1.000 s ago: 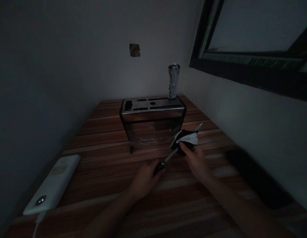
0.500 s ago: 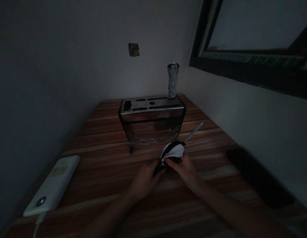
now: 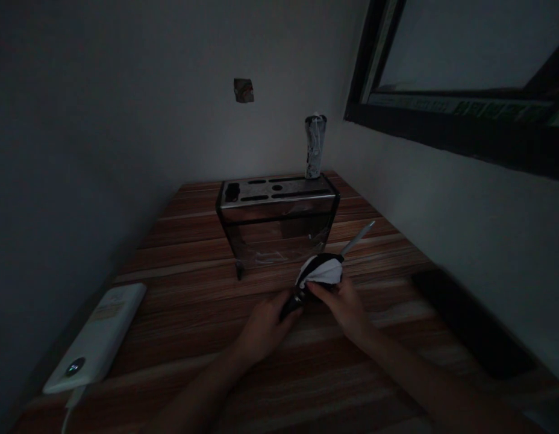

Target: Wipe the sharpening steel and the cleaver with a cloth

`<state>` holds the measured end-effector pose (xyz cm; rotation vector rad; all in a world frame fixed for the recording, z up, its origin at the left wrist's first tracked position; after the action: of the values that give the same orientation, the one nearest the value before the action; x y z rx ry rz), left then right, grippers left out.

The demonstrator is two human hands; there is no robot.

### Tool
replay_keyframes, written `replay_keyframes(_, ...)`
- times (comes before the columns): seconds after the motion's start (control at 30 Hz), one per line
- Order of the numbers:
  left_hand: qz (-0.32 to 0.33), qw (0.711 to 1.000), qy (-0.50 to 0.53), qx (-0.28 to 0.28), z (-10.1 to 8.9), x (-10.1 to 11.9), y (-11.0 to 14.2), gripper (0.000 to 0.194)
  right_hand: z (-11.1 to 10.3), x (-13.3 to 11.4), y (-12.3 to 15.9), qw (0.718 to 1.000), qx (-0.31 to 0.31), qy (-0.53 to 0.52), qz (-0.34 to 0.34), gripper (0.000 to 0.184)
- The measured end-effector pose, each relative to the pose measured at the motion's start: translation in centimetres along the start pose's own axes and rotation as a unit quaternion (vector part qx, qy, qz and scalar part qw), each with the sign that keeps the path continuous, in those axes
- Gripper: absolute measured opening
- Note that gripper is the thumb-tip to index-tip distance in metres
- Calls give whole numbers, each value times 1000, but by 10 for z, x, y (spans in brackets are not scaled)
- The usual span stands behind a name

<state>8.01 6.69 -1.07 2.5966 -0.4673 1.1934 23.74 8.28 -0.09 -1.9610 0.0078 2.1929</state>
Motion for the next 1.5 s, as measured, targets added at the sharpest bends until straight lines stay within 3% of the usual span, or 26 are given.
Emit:
replay_keyframes(0.37, -1, 1000, -9, 6, 0, 0, -1, 19, -24, 0, -22, 995, 76, -60, -30, 29)
replay_keyframes(0.8, 0, 999, -44, -14, -1, 5, 0, 19, -60, -29, -51, 954, 229, -158, -109, 24)
replay_keyframes(1.17, 17, 998, -54, -23, -1, 7, 1, 19, -84, -46, -63, 935, 264, -166, -167, 23)
replay_keyframes(1.5, 4, 998, -49, -28, 0, 4, 0, 22, -81, -34, -63, 939, 256, -193, -125, 30)
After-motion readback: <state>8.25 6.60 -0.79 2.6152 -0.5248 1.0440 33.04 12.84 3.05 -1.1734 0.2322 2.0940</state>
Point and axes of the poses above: each hand's wrist, its own y-axis away from the middle knuckle, its own z-axis out of the palm, x = y × z, the point moved 4 cm from there along -y, towards the middle knuckle, and after that the axes turned 5 degrees about -z, right-handed, at the moved point
